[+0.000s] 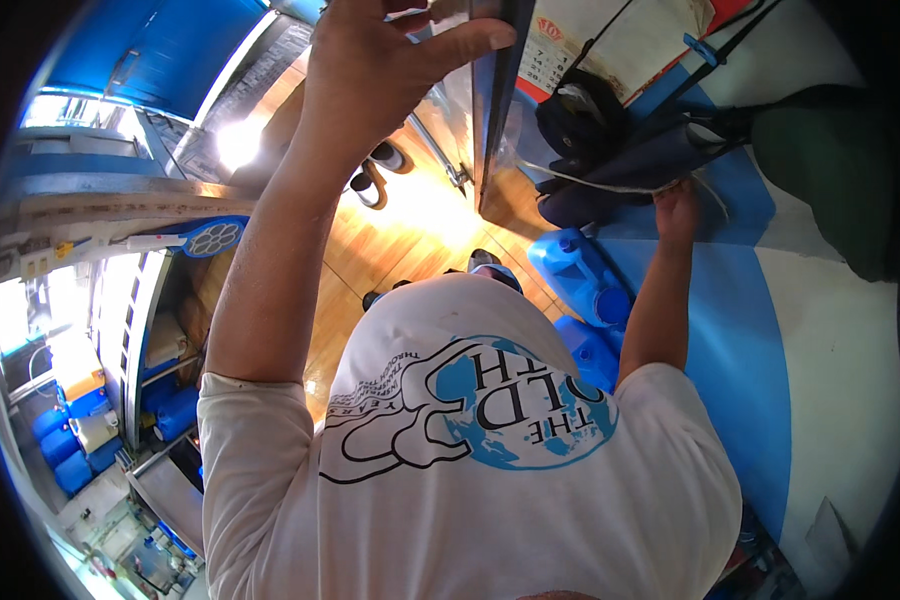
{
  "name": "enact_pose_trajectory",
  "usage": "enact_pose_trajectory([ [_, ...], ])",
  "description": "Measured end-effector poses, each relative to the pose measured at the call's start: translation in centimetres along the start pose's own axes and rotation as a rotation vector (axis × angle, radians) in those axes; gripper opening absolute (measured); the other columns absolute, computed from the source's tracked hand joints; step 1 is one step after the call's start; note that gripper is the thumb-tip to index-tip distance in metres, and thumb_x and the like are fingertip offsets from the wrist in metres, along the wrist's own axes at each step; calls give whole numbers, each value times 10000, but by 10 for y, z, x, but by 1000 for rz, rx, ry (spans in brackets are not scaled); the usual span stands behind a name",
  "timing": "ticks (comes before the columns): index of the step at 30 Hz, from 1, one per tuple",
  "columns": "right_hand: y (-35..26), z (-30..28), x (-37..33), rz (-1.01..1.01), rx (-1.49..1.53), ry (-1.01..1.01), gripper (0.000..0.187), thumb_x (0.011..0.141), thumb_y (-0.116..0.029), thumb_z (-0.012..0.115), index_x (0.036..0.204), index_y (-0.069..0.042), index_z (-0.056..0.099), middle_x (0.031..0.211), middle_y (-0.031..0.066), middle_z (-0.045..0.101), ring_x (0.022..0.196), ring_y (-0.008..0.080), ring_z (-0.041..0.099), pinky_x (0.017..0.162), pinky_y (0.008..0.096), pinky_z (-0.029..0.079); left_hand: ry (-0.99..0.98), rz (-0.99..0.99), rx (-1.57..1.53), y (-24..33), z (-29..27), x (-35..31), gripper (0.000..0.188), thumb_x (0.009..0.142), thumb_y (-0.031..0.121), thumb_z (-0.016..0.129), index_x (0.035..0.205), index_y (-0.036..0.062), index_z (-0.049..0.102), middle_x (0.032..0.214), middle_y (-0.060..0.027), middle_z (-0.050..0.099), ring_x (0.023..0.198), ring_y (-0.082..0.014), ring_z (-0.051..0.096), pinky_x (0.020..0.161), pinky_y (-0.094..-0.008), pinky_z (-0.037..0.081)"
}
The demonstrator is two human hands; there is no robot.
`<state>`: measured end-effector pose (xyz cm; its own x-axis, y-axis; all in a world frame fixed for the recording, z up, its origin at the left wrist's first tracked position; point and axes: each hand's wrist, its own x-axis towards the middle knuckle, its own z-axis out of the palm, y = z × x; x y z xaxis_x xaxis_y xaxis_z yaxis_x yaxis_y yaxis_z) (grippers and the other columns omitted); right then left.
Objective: The person unloads multiple plastic water containers from a motorized tricycle sidecar and carries them into a small shop. They handle blue, green, orange, and white containers one by one, placing them on the floor and near shelves inside the shop.
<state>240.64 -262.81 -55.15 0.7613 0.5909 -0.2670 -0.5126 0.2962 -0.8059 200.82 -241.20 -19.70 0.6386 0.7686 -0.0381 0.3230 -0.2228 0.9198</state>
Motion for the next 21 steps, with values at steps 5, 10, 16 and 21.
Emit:
enact_pose_trajectory([
  [5, 8, 111, -89, -258, -487, -159, 192, 971, -197, 506, 1052, -34, 567, 948, 55, 587, 812, 124, 575, 715, 300, 495, -106, -107, 102, 19, -11, -2, 652, 784, 362, 731, 1329, 86, 502, 1254, -150, 547, 790, -225, 664, 447, -255, 547],
  [10, 7, 226, -142, -450, -500, -430, 272, 925, -96, 577, 1167, -2, 496, 871, 38, 576, 727, 75, 547, 679, 244, 488, -146, -3, 152, 12, -42, -1, 668, 795, 432, 705, 1351, 126, 495, 1291, -150, 532, 855, -241, 649, 526, -283, 529],
  [16, 20, 315, -158, -661, -958, -498, 765, 692, -221, 848, 1257, 52, 411, 1027, 166, 618, 987, 318, 620, 888, 391, 495, -12, 300, 307, -39, -121, 10, 639, 817, 497, 649, 1355, 188, 497, 1323, -142, 519, 965, -259, 618, 686, -335, 496],
  [21, 31, 316, -167, -756, -1330, -246, 695, 725, -129, 803, 1283, 29, 419, 1219, 157, 498, 1102, 239, 522, 955, 363, 440, 466, 529, 768, -128, -338, -3, 617, 835, 552, 602, 1358, 239, 499, 1350, -135, 508, 1056, -275, 592, 819, -378, 468],
])
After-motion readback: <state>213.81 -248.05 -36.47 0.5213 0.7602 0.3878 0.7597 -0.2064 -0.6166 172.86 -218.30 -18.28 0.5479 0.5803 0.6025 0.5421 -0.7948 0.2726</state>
